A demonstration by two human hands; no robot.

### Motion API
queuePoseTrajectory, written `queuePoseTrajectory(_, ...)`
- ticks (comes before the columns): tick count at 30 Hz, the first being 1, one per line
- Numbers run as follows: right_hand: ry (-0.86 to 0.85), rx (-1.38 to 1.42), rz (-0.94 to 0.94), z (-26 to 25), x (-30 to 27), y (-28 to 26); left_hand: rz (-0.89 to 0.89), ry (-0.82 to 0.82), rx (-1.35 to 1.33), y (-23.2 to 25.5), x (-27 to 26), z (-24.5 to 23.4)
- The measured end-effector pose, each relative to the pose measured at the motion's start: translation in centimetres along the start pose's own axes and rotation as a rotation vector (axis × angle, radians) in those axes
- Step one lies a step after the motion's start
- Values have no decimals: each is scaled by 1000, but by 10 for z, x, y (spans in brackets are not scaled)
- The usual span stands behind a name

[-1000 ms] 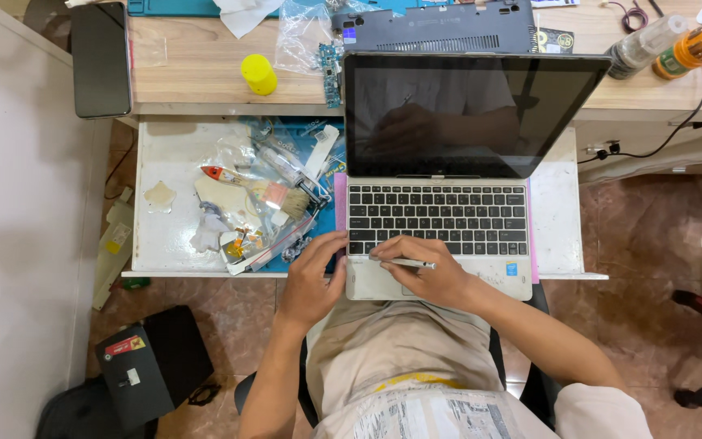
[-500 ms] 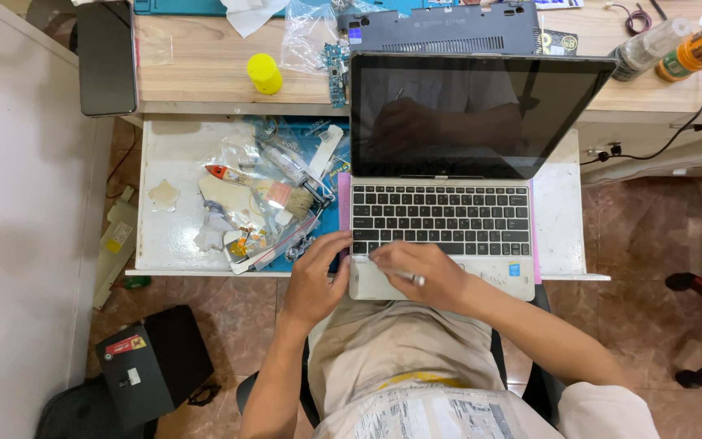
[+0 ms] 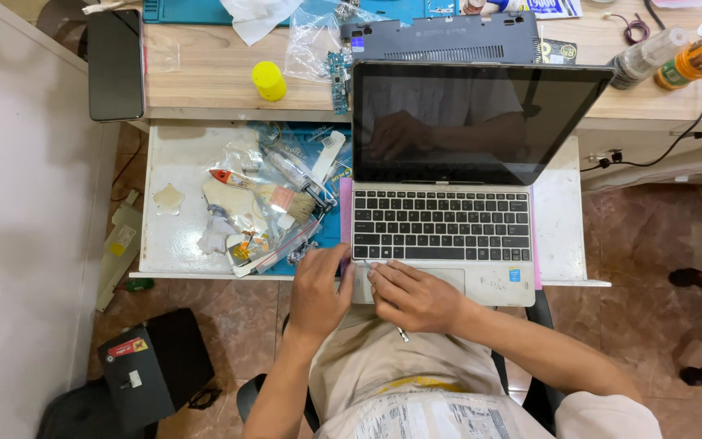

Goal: The person uses a prying tool to separate the laptop casing and then removes the back cover. They use a screwdriver to unscrew and remove an internal component, then reassemble the laptop by replacing the back cover and securing it with screws.

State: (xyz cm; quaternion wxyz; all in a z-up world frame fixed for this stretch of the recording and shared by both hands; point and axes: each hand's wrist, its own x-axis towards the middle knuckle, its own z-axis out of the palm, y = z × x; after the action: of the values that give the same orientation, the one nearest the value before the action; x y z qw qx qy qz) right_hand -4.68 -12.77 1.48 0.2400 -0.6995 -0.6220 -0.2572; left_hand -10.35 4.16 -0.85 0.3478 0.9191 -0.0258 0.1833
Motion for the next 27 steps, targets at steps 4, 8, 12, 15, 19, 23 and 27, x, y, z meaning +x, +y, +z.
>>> queuePoseTrajectory(4,7,29,23,-1,-2,1,-42,21,62,13,-2,-3)
queuePoseTrajectory(8,-2,208,193,-4,-9,9,-58,85,61,8,-3,4)
queuePoseTrajectory(12,-15,637,497,-14,-2,17,30,56,102,9,10,-3)
queuePoseTrajectory(15,-10,628,498,-13,-5,17,201,18,194,-3,14,-4)
queuePoseTrajectory(19,4,450,386,-10,-8,14,358,-19,272,-9,24,-10)
queuePoseTrajectory(23,51,263,240,-5,-9,10,509,-10,422,-9,27,-10)
queuePoseTrajectory(27,64,130,131,-5,-2,8,610,12,482,2,29,-13)
